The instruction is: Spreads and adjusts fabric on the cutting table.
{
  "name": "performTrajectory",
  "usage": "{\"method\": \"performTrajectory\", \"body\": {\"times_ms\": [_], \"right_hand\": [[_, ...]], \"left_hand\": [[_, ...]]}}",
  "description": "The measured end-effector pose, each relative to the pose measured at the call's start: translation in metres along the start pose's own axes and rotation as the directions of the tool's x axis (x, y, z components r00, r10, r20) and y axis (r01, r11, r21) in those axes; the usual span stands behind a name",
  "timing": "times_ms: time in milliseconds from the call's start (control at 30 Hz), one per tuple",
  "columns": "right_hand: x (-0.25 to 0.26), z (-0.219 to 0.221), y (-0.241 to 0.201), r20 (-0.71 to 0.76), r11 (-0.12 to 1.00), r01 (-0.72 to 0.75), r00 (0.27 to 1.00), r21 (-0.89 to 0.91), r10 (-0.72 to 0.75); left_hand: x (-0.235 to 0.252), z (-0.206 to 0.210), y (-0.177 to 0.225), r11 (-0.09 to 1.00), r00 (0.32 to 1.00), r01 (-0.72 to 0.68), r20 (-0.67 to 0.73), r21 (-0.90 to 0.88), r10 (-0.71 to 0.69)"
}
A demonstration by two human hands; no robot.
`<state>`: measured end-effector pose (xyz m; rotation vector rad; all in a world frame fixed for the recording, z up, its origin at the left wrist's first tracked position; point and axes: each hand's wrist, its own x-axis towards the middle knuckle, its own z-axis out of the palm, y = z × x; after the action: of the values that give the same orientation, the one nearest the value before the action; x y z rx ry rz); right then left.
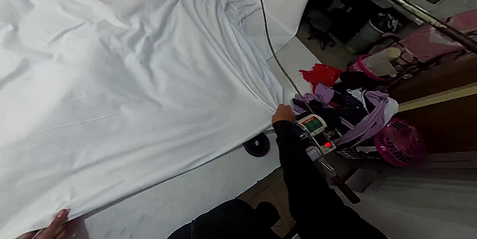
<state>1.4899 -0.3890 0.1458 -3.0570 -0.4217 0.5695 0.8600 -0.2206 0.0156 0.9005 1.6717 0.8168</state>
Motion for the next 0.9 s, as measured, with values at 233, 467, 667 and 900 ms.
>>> {"method": "performTrajectory", "body": {"times_ms": [233, 467, 667, 900], "right_hand": [[0.064, 0.03, 0.052, -0.235, 0.999, 0.032, 0.971, -0.027, -0.037], [0.153, 0.024, 0.089, -0.358, 0.991, -0.131, 0.927, -0.031, 0.111], [0.122, 0.034, 0.062, -0.213, 0.988, -0.042, 0.977, -0.151, 0.009], [0.137, 0.035, 0.059, -0.069, 0.972, 0.024, 0.997, -0.235, -0.041]], "left_hand": [[-0.004, 0.009, -0.002, 1.0, 0.999, 0.009, -0.05, -0.014, -0.01], [-0.012, 0.02, -0.004, 0.994, 0.994, 0.111, 0.004, -0.026, -0.111], [-0.021, 0.02, -0.016, 0.983, 0.988, 0.115, -0.087, -0.144, -0.128], [-0.027, 0.029, -0.011, 0.973, 0.983, 0.127, -0.105, -0.192, -0.149]]}}
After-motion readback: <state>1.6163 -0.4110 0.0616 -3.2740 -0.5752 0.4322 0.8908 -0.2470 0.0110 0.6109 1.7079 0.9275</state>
